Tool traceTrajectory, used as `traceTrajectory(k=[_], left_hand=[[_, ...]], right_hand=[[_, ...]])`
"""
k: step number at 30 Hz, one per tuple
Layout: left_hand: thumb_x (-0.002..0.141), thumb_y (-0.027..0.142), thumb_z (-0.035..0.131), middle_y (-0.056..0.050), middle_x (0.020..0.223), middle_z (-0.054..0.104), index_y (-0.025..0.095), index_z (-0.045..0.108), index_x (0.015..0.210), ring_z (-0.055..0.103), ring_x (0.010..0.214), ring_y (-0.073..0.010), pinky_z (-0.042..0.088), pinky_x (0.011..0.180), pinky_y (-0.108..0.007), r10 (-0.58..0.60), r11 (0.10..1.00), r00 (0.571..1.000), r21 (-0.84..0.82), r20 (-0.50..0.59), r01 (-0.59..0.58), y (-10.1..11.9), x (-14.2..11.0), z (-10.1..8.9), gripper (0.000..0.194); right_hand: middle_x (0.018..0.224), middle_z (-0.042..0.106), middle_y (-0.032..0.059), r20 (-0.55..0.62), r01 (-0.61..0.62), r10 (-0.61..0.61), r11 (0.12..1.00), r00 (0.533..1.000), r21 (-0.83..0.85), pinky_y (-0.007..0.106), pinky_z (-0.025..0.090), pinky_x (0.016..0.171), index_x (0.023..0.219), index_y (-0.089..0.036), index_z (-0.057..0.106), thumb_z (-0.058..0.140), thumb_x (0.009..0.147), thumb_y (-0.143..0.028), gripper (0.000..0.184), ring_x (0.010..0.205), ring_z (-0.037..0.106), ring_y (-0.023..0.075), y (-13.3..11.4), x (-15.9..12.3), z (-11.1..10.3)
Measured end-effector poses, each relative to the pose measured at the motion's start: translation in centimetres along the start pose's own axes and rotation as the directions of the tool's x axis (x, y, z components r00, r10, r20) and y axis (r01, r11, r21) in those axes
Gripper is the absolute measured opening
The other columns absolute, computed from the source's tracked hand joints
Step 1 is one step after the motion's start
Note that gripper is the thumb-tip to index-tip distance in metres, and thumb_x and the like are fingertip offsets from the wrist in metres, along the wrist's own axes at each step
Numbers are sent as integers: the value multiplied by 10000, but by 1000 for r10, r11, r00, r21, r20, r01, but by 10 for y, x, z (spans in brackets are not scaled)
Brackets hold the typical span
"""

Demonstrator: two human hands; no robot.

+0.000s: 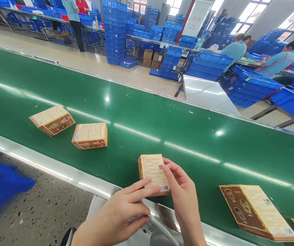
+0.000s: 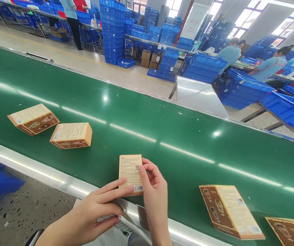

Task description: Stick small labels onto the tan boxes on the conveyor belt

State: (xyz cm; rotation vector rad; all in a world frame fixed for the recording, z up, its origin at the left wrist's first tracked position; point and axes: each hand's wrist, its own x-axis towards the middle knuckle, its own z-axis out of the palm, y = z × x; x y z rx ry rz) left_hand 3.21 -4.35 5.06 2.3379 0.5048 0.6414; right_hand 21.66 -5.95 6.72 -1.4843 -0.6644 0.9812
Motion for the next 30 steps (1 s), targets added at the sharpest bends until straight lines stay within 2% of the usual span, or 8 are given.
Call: traceTrajectory(k=[9, 14, 20, 23, 25, 27, 29, 30], left_hand=[[918, 55, 579, -50, 1501, 519, 161, 697, 859, 408, 1445, -225, 353, 1222, -329, 82, 996, 997, 20, 9, -82, 3, 11, 12, 169], [931, 103, 603, -47, 1509, 509, 166, 699, 817, 417, 1439, -234, 373, 1207, -321, 83, 996, 996, 32, 38, -84, 8, 18, 13, 162], [921, 126, 641, -51, 1527, 483, 159, 692, 790, 407, 1443, -254, 384, 1193, -317, 92, 996, 993, 7, 76, -93, 10, 25, 22, 144], [936, 122, 609, -81, 1488, 531, 149, 692, 808, 426, 1430, -258, 390, 1183, -318, 110, 993, 994, -54, 12, -110, 9, 24, 27, 155], [945, 129, 580, -109, 1431, 587, 146, 687, 823, 480, 1393, -260, 420, 1155, -325, 43, 988, 997, -142, -71, -52, 10, 20, 26, 163], [943, 176, 577, -103, 1232, 719, 157, 664, 776, 649, 1202, -236, 527, 1012, -286, -166, 954, 977, -273, -131, 126, 12, 16, 22, 190], [925, 271, 588, -42, 815, 760, 167, 599, 667, 714, 767, -158, 559, 688, -200, -433, 833, 895, -426, -104, 354, 15, 14, 15, 279], [908, 326, 596, 1, 626, 672, 169, 555, 620, 621, 576, -115, 486, 539, -169, -540, 748, 839, -496, -68, 441, 17, 13, 12, 331]], right_hand=[[1138, 710, 126, -70, 1, -7, 996, 998, -91, 294, 562, 568, 798, -189, 694, 762, 712, -637, 461, 809, 687, 262, 3, 1, -13], [1099, 722, 119, -169, 81, -135, 954, 976, -289, 368, 550, 719, 800, -206, 676, 705, 760, -605, 402, 955, 681, 314, 12, 0, -18], [947, 754, 76, -284, 121, -247, 910, 926, -398, 351, 539, 709, 1094, -220, 537, 668, 824, -516, 421, 878, 712, 272, 11, 5, -26], [920, 755, 89, -278, 133, -278, 885, 920, -446, 345, 536, 647, 1102, -212, 518, 622, 833, -517, 420, 811, 719, 271, 5, 9, -39], [985, 749, 109, -253, 201, -365, 841, 896, -502, 341, 539, 645, 1085, -211, 551, 614, 856, -523, 392, 840, 717, 273, 1, 3, -48], [1039, 736, 92, -190, 273, -450, 773, 873, -573, 327, 547, 690, 1068, -228, 598, 597, 915, -501, 314, 912, 706, 261, -2, -10, -55], [1037, 728, 53, -10, 369, -471, 705, 882, -606, 308, 555, 760, 1060, -253, 635, 584, 960, -482, 255, 941, 696, 237, -2, -27, -59], [1040, 723, 40, 108, 432, -465, 678, 879, -595, 304, 557, 799, 1072, -264, 648, 581, 974, -485, 251, 945, 693, 229, -2, -34, -61]])
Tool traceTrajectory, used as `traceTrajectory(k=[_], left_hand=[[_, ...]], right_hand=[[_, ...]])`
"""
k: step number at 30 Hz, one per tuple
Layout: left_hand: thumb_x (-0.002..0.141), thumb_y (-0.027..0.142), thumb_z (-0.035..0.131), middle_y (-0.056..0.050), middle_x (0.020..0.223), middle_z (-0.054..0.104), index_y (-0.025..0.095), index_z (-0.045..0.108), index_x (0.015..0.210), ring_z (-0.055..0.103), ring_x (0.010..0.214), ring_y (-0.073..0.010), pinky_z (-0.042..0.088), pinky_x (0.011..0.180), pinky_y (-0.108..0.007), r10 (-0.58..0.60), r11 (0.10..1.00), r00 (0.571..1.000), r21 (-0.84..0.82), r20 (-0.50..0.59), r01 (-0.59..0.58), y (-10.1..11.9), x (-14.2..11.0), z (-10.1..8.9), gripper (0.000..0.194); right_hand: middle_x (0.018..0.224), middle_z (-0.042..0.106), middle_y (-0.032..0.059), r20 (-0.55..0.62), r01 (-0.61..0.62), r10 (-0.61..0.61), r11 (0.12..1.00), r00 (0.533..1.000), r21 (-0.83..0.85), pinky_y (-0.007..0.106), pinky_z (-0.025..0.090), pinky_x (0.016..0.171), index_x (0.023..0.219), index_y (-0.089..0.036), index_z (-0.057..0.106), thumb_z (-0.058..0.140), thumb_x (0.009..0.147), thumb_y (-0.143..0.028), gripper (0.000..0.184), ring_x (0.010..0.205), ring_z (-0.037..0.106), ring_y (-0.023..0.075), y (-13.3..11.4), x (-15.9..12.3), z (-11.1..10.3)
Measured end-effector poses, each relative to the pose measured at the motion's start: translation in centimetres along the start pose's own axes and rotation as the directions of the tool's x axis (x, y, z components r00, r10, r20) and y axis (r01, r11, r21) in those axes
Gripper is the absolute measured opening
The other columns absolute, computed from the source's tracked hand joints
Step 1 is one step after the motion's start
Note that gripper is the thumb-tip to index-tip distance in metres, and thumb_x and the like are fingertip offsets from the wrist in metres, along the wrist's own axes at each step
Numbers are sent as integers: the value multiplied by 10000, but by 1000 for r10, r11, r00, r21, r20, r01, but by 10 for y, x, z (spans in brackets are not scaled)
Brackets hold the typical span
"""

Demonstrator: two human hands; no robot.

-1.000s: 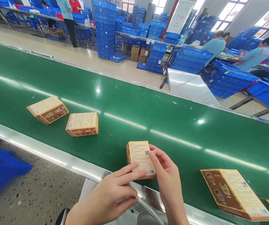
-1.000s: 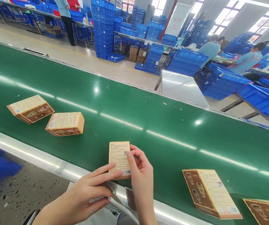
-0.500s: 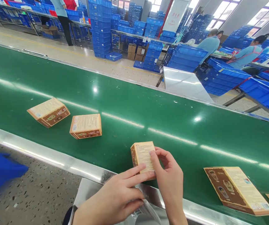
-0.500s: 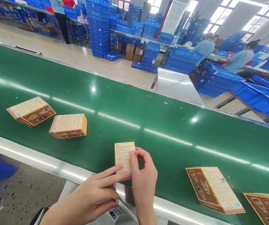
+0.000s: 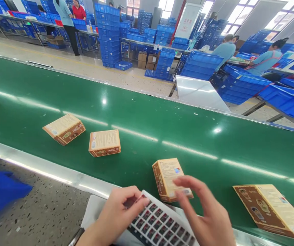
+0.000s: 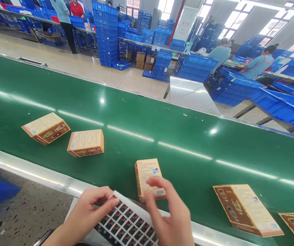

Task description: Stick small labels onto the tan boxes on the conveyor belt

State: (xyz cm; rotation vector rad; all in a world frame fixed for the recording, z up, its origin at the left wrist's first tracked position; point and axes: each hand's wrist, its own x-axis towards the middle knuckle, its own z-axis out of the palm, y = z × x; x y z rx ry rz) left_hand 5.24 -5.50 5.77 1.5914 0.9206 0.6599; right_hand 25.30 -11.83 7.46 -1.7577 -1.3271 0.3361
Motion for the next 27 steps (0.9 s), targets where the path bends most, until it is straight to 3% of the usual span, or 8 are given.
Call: traceTrajectory(k=[4, 9, 11, 13, 15, 17, 21, 27], left_hand=[[850, 518, 633, 74, 496, 382, 168, 468, 589, 336, 453, -59, 265, 423, -145, -230, 949, 968, -245, -98, 201, 2, -1, -7, 467], [897, 597, 584, 8, 643, 595, 171, 614, 785, 547, 522, -112, 416, 454, -175, -198, 960, 968, -228, -153, 161, -7, 1, -17, 442], [936, 492, 588, -72, 976, 719, 201, 629, 1117, 699, 775, -192, 548, 584, -236, -49, 999, 965, 5, -257, 53, -4, 1, -22, 345], [948, 361, 613, -110, 1301, 650, 244, 528, 1328, 670, 1115, -259, 585, 849, -349, 261, 920, 920, 365, -293, -145, 3, 0, -25, 407], [975, 315, 590, -96, 1346, 638, 241, 531, 1326, 610, 1236, -266, 495, 1039, -424, 525, 715, 844, 596, -111, -366, 12, -1, -24, 364], [1025, 346, 517, -50, 1139, 742, 222, 590, 1199, 700, 1044, -212, 522, 961, -356, 593, 614, 802, 602, 75, -511, 19, -3, -19, 226], [1050, 390, 459, 40, 805, 764, 234, 647, 924, 667, 624, -128, 457, 579, -243, 463, 745, 884, 512, 64, -427, 19, -3, -15, 275], [995, 285, 546, 51, 836, 772, 267, 694, 923, 665, 675, -144, 504, 789, -287, 310, 781, 931, 506, 193, -365, 8, -3, -33, 165]], right_hand=[[1022, 719, 18, 198, 194, -205, 978, 959, 72, 292, 565, 838, 1177, -295, 638, 621, 971, -510, 298, 893, 696, 214, -1, -12, -8], [845, 703, -37, 223, 110, -148, 979, 964, 174, 188, 564, 694, 1133, -323, 640, 594, 997, -506, 233, 700, 667, 151, 2, -10, -12], [822, 707, -47, 220, 73, -119, 976, 968, 206, 171, 558, 685, 1112, -326, 646, 594, 996, -518, 231, 684, 670, 140, -1, -10, -7], [803, 714, -54, 218, 47, -95, 975, 971, 219, 168, 556, 697, 1109, -330, 654, 600, 989, -531, 240, 680, 680, 136, -6, -12, 0], [791, 720, -52, 239, 22, -84, 968, 967, 249, 172, 556, 694, 1098, -327, 667, 605, 983, -542, 252, 683, 686, 138, -10, -13, 6], [797, 725, -38, 275, -20, -71, 950, 959, 313, 178, 555, 682, 1091, -317, 672, 613, 976, -548, 264, 697, 691, 143, -13, -15, 9], [895, 738, 28, 329, -177, 27, 884, 944, 434, 237, 577, 736, 1103, -268, 669, 687, 916, -570, 356, 793, 710, 190, -12, -14, 3], [737, 687, 34, 409, -192, 46, 926, 912, 325, 253, 538, 596, 772, -237, 719, 657, 920, -585, 383, 677, 645, 203, -7, -11, -10]])
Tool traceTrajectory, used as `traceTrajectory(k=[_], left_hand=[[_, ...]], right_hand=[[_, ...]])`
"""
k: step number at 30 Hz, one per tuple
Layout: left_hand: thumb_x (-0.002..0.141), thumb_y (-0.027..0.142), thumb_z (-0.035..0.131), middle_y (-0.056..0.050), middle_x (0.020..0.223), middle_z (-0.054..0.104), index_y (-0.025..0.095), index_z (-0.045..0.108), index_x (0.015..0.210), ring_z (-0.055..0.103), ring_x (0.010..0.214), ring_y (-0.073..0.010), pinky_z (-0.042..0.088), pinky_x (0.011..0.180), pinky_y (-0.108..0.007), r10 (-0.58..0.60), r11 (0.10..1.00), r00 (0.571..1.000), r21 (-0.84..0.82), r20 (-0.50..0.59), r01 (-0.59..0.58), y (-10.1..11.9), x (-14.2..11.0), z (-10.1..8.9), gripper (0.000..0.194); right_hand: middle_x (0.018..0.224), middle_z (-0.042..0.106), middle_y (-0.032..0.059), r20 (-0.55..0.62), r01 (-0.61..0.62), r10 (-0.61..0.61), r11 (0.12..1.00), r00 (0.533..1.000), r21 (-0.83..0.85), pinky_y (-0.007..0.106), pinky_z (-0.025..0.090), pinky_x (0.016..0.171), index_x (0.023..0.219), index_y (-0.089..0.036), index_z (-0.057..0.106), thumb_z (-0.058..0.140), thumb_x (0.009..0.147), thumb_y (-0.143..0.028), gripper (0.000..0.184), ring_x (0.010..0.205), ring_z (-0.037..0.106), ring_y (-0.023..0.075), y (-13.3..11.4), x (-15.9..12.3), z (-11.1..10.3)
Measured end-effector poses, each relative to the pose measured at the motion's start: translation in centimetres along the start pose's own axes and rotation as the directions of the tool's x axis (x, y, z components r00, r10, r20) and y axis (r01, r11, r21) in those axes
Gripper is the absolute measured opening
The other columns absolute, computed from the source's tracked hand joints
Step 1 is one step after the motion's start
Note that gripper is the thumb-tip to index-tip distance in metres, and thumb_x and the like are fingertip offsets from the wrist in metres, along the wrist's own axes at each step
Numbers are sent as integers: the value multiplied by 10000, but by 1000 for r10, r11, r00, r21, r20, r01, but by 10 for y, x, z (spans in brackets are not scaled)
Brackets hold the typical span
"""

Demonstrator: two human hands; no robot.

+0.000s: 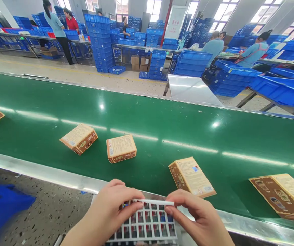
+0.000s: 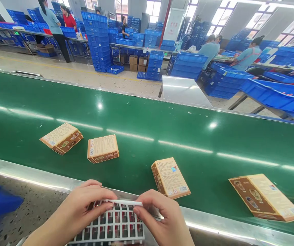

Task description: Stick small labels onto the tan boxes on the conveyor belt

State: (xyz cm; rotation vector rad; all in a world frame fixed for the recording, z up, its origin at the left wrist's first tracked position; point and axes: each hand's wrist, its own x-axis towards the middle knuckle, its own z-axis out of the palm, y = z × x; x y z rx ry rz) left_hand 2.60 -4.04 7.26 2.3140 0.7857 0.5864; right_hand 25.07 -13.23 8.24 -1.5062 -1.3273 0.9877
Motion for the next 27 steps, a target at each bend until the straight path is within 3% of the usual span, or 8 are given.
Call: traceTrajectory(k=[2, 4, 8, 11, 17, 21, 27], left_hand=[[980, 245, 539, 19, 958, 780, 262, 694, 974, 705, 834, -179, 489, 939, -345, 20, 999, 1000, 49, -6, -19, 3, 0, 0, 156], [957, 216, 543, -9, 1074, 763, 259, 675, 1057, 700, 969, -202, 499, 936, -334, -7, 999, 999, 33, -45, 8, 11, 0, 4, 171], [930, 225, 567, 27, 876, 747, 245, 658, 978, 685, 760, -156, 495, 661, -224, -205, 969, 979, -140, -8, 202, 30, 4, 16, 105], [935, 232, 562, 46, 757, 718, 235, 664, 857, 649, 679, -139, 447, 602, -205, -287, 940, 958, -188, 28, 287, 34, 7, 18, 129], [922, 190, 579, 45, 770, 729, 217, 672, 822, 642, 670, -124, 437, 624, -192, -252, 945, 964, -194, 83, 263, 32, 10, 12, 139], [925, 158, 578, 44, 776, 726, 212, 666, 830, 641, 670, -119, 433, 628, -192, -213, 960, 975, -174, 58, 220, 33, 10, 12, 140], [916, 134, 590, 46, 740, 703, 204, 649, 801, 631, 655, -115, 421, 622, -195, -163, 970, 985, -170, 61, 171, 35, 9, 13, 147]], right_hand=[[711, 680, 29, -15, 30, -31, 998, 999, -54, 259, 521, 579, 772, -236, 716, 626, 947, -567, 385, 644, 629, 200, 2, 0, 3], [714, 678, 18, -23, 80, -82, 993, 996, -89, 250, 508, 584, 786, -238, 704, 599, 979, -521, 359, 636, 628, 189, 5, 1, 10], [728, 662, -7, -16, 190, -194, 973, 981, -130, 216, 484, 583, 816, -242, 678, 527, 1040, -411, 319, 622, 619, 153, 10, 0, 20], [740, 653, -9, 19, 241, -241, 960, 970, -143, 210, 482, 586, 819, -239, 668, 511, 1052, -363, 306, 636, 623, 147, 12, 0, 20], [874, 691, 18, 1, 224, -227, 961, 974, -161, 214, 569, 662, 972, -255, 681, 603, 1005, -397, 165, 726, 668, 169, 7, -1, 10], [1063, 702, 53, 30, 360, -367, 889, 930, -281, 274, 585, 806, 1094, -272, 672, 571, 1009, -266, 132, 935, 692, 209, 3, 0, 5], [1032, 717, 74, 153, 418, -390, 813, 908, -406, 345, 586, 797, 1000, -252, 659, 518, 1019, -213, 147, 930, 696, 238, -2, 3, -4]])
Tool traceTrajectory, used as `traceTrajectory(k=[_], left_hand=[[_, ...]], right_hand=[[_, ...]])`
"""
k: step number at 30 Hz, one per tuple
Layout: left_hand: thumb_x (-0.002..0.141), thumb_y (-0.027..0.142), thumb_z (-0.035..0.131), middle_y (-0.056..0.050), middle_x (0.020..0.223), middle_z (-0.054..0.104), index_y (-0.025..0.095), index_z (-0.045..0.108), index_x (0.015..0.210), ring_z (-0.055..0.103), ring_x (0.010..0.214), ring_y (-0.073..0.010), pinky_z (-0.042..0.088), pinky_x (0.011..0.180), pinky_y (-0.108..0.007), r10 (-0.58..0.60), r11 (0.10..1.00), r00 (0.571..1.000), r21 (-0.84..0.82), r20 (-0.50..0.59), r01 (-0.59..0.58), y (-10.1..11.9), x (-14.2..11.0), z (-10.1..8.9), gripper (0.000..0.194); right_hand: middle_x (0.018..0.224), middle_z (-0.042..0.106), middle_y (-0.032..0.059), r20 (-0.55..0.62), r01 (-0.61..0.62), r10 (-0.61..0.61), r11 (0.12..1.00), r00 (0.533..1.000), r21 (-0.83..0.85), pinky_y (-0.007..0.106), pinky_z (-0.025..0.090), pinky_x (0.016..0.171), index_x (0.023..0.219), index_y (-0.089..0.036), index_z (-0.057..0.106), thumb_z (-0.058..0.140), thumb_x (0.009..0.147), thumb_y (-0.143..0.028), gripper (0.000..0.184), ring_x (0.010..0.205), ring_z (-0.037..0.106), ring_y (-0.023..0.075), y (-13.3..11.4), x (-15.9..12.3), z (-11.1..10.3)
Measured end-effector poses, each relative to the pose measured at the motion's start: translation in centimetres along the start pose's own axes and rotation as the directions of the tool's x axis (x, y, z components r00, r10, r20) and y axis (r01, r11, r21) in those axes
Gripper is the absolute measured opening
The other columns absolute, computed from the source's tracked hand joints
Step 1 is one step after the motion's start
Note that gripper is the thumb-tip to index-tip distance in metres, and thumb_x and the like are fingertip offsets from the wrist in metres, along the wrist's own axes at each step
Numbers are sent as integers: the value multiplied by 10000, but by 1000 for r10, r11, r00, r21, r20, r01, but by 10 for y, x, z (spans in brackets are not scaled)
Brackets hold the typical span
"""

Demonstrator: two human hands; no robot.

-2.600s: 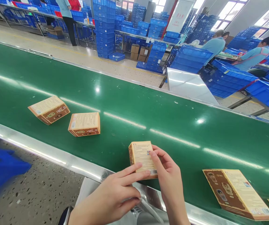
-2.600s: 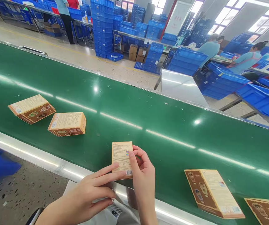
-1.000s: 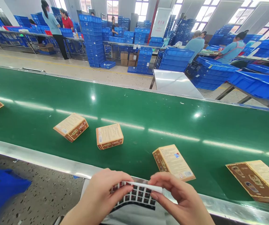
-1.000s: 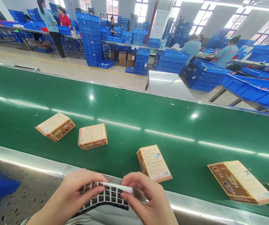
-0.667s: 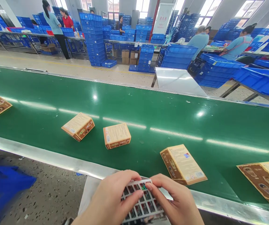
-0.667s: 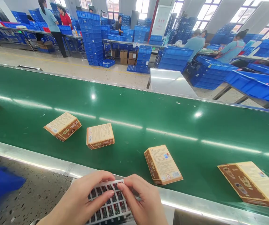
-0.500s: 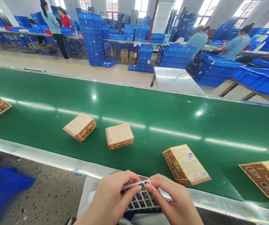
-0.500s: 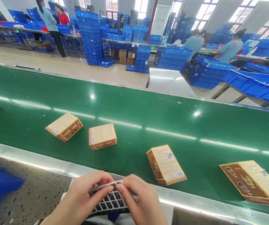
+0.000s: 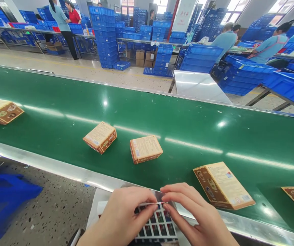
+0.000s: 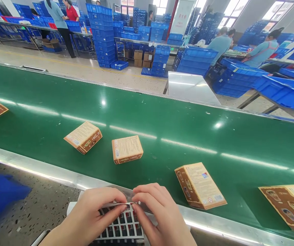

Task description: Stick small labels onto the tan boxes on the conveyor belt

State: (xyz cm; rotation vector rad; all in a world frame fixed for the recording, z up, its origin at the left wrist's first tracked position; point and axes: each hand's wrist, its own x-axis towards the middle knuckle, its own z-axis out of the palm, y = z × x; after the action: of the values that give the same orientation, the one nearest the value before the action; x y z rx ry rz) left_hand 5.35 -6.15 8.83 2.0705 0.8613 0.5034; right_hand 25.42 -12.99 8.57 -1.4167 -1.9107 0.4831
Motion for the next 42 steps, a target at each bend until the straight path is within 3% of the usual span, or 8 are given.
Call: traceTrajectory(k=[16, 20, 24, 29, 32, 36, 38, 42], left_hand=[[923, 204, 563, 37, 707, 701, 218, 695, 831, 594, 617, -138, 393, 576, -224, -207, 978, 977, -25, 41, 208, 2, 5, -3, 161], [891, 170, 597, 25, 705, 712, 208, 701, 783, 608, 627, -141, 412, 576, -217, -177, 984, 980, -14, 88, 179, -3, 4, -8, 154], [871, 160, 666, -2, 883, 768, 229, 715, 807, 674, 878, -181, 513, 818, -269, 140, 989, 982, -71, 123, -132, -25, -5, 4, 106], [799, 219, 790, -14, 1504, 516, 249, 728, 832, 407, 1437, -319, 375, 1164, -501, 387, 911, 908, 88, 158, -404, -48, -11, 11, 77], [807, 164, 754, -8, 1595, 362, 238, 730, 843, 264, 1502, -337, 293, 1196, -581, 385, 895, 901, 157, 199, -417, -45, -8, 1, 85], [789, 95, 739, -30, 1576, 393, 211, 728, 819, 313, 1477, -349, 352, 1171, -578, 326, 902, 901, 191, 284, -387, -35, -2, -7, 120], [789, 79, 743, -55, 1563, 412, 197, 727, 831, 366, 1451, -356, 395, 1151, -559, 306, 900, 891, 204, 336, -386, -32, 1, -5, 126], [830, 88, 704, -79, 1575, 395, 176, 710, 836, 381, 1448, -329, 351, 1192, -508, 352, 889, 887, 191, 299, -417, -26, 5, 4, 88]], right_hand=[[1079, 725, 70, -47, 195, -203, 970, 978, -146, 345, 583, 845, 1003, -247, 669, 571, 946, -90, 194, 1013, 691, 253, 3, 1, -4], [1123, 706, 69, -251, -155, 152, 988, 956, 6, 372, 578, 834, 998, -264, 634, 580, 983, -292, 62, 1010, 685, 253, 24, 14, -3], [1279, 634, 165, -408, -475, 525, 851, 747, 224, 488, 539, 894, 1397, -180, 452, 639, 848, -598, 714, 1111, 635, 327, 61, 49, 7], [1274, 658, 91, 120, -330, 310, 831, 943, 448, 435, 476, 1023, 1556, -209, 270, 688, 804, -375, 877, 1157, 624, 252, 79, 91, 0], [1240, 690, 59, 354, -299, 114, 796, 928, 527, 439, 496, 1004, 1565, -244, 282, 664, 820, -292, 839, 1100, 660, 237, 72, 102, -9], [1346, 639, 53, 92, -258, 247, 812, 965, 523, 461, 433, 1077, 1356, -284, 592, 703, 826, -316, 542, 1242, 583, 254, 63, 90, -6], [1337, 645, 78, -115, -289, 433, 754, 894, 590, 454, 466, 1044, 1182, -262, 701, 750, 813, -400, 397, 1241, 583, 280, 59, 74, 2], [1249, 693, 120, -189, -389, 789, 477, 585, 788, 364, 580, 782, 914, -215, 771, 849, 676, -576, 439, 1080, 662, 330, 46, 43, 17]])
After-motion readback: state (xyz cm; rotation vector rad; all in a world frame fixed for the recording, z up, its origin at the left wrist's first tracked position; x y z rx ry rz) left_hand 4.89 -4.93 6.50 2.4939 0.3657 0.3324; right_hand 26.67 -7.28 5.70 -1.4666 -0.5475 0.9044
